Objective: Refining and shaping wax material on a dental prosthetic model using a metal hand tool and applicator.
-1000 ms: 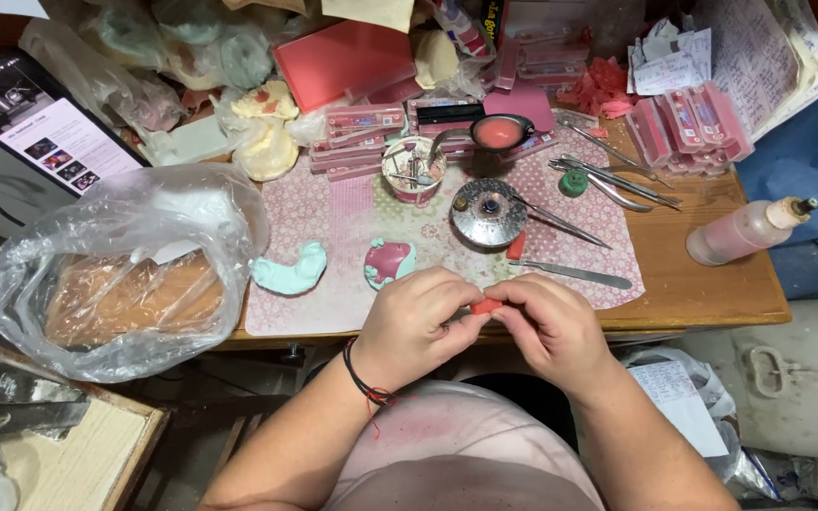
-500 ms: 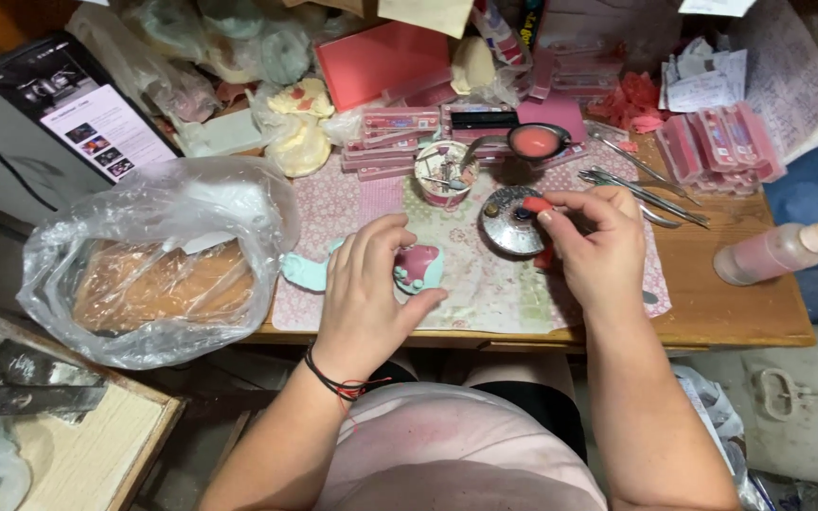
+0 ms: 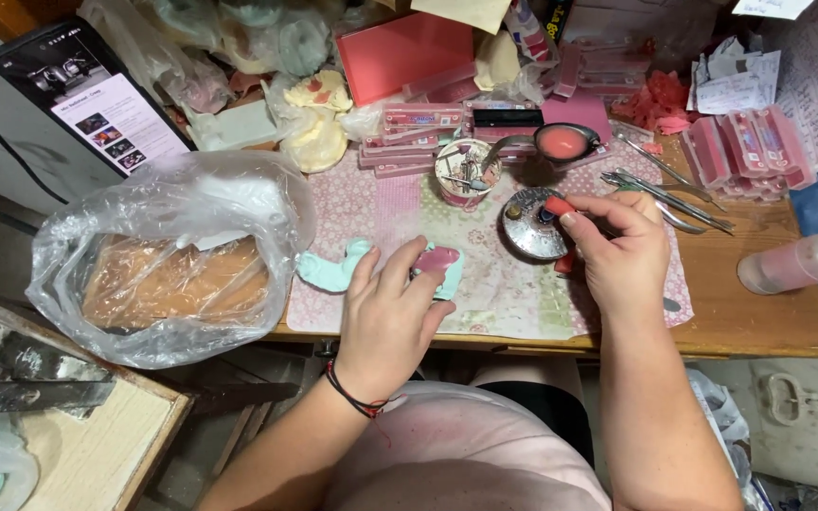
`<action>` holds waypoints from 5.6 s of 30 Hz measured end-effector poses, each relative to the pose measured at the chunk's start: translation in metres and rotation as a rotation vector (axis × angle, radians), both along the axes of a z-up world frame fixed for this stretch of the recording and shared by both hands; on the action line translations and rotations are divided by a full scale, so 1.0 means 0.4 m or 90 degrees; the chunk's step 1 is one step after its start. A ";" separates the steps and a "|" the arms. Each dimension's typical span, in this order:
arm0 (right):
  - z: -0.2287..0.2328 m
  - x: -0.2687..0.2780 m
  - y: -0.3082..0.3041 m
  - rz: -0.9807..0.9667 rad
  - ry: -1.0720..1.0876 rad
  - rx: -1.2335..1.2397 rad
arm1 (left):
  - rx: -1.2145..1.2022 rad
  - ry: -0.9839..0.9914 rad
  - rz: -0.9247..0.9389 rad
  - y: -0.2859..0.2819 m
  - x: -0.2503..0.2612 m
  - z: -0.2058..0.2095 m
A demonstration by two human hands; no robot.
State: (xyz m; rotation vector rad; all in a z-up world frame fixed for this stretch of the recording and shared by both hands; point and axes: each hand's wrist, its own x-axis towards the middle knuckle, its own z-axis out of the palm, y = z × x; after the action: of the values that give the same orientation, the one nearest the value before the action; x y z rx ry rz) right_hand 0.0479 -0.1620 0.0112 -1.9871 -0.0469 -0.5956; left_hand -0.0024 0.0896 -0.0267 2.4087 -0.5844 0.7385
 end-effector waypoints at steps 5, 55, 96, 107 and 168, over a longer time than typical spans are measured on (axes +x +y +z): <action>-0.009 0.004 0.000 0.001 -0.011 -0.001 | -0.015 -0.001 -0.042 -0.013 0.000 -0.015; -0.053 -0.037 0.136 0.132 0.149 -0.339 | 0.053 -0.019 -0.076 -0.026 0.018 -0.013; 0.013 -0.079 0.030 0.046 0.198 -0.203 | 0.036 0.088 -0.029 -0.014 0.005 0.034; -0.030 -0.107 -0.133 -0.079 0.185 -0.181 | 0.036 0.095 0.008 -0.053 0.003 0.037; -0.095 -0.127 0.088 0.228 -0.226 -0.224 | -0.083 0.245 -0.187 -0.016 0.037 0.054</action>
State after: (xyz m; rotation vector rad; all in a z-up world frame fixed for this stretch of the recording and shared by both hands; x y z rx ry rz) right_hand -0.0029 -0.1267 -0.0267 -2.1118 -0.7533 -0.7311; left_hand 0.0123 0.0831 -0.0052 2.1983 -0.6838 0.1761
